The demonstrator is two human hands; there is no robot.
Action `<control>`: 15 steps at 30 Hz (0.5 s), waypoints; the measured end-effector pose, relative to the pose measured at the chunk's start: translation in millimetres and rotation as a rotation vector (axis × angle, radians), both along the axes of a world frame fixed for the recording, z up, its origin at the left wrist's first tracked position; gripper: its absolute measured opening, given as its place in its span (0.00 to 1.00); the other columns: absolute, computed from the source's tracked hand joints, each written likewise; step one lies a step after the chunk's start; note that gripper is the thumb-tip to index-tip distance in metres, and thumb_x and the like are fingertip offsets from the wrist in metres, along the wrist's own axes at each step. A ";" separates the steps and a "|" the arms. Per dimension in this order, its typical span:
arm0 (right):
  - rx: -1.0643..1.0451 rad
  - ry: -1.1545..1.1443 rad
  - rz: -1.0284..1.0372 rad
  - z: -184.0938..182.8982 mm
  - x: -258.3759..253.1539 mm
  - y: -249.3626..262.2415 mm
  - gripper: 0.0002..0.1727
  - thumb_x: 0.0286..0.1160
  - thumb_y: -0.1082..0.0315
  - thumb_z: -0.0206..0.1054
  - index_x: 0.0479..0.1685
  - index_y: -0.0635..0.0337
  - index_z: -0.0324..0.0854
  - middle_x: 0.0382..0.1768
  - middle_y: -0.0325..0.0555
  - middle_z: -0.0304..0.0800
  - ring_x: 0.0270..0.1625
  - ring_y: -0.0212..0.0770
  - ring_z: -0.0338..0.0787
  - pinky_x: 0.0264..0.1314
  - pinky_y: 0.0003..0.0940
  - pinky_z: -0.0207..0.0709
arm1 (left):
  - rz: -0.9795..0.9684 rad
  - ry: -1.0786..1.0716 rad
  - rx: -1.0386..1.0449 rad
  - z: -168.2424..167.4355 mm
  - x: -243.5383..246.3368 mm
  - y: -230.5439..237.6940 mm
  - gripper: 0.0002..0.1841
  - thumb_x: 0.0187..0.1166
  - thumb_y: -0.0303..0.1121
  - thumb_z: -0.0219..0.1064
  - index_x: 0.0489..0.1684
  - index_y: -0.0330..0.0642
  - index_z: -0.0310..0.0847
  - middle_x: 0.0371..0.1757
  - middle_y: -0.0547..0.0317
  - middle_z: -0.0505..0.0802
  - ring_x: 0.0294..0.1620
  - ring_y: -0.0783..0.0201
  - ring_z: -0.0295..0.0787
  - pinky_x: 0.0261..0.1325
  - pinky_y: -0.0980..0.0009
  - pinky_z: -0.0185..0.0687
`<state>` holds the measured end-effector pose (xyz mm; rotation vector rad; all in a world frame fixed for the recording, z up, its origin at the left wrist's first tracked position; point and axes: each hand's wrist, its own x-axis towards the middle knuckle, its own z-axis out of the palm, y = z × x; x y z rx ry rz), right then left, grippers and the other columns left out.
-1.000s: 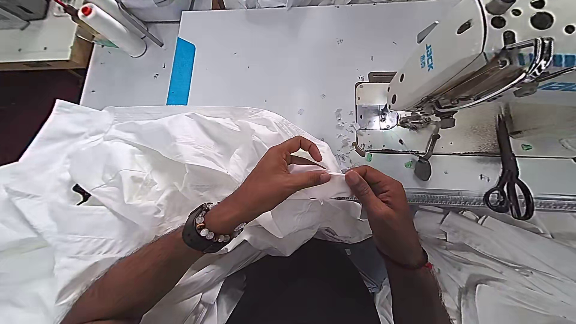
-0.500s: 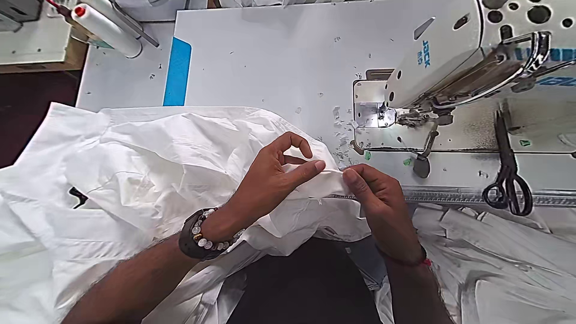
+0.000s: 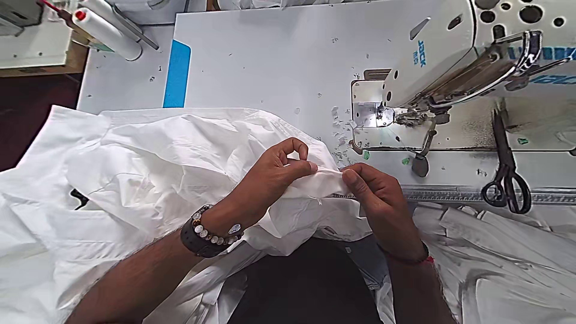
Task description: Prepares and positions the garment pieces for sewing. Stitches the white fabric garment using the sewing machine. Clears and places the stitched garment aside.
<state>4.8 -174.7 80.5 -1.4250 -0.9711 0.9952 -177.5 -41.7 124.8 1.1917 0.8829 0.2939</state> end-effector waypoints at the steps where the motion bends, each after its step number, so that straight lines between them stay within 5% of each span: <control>1: 0.002 -0.004 0.001 0.1 0.5 0.0 0.13 0.89 0.62 0.60 0.42 0.55 0.89 0.34 0.38 0.89 0.37 0.31 0.87 0.40 0.26 0.82 | 0.006 -0.011 -0.017 -0.4 -0.1 -0.1 0.03 0.83 0.30 0.67 0.42 0.45 0.76 0.25 0.56 0.88 0.25 0.71 0.84 0.31 0.76 0.82; 9: 0.050 -0.046 -0.021 3.3 0.7 0.4 0.10 0.83 0.59 0.68 0.47 0.53 0.91 0.41 0.36 0.93 0.44 0.32 0.91 0.47 0.27 0.86 | 0.020 0.015 0.223 2.9 0.6 -3.6 0.10 0.75 0.31 0.77 0.41 0.45 0.78 0.34 0.56 0.94 0.31 0.68 0.89 0.31 0.77 0.83; 15: 0.054 -0.008 -0.080 7.1 -6.6 1.4 0.13 0.87 0.61 0.63 0.38 0.55 0.90 0.32 0.37 0.88 0.35 0.30 0.86 0.37 0.25 0.80 | 0.028 -0.029 0.144 3.3 1.8 -5.8 0.09 0.79 0.32 0.73 0.41 0.44 0.75 0.22 0.56 0.87 0.19 0.70 0.82 0.25 0.78 0.78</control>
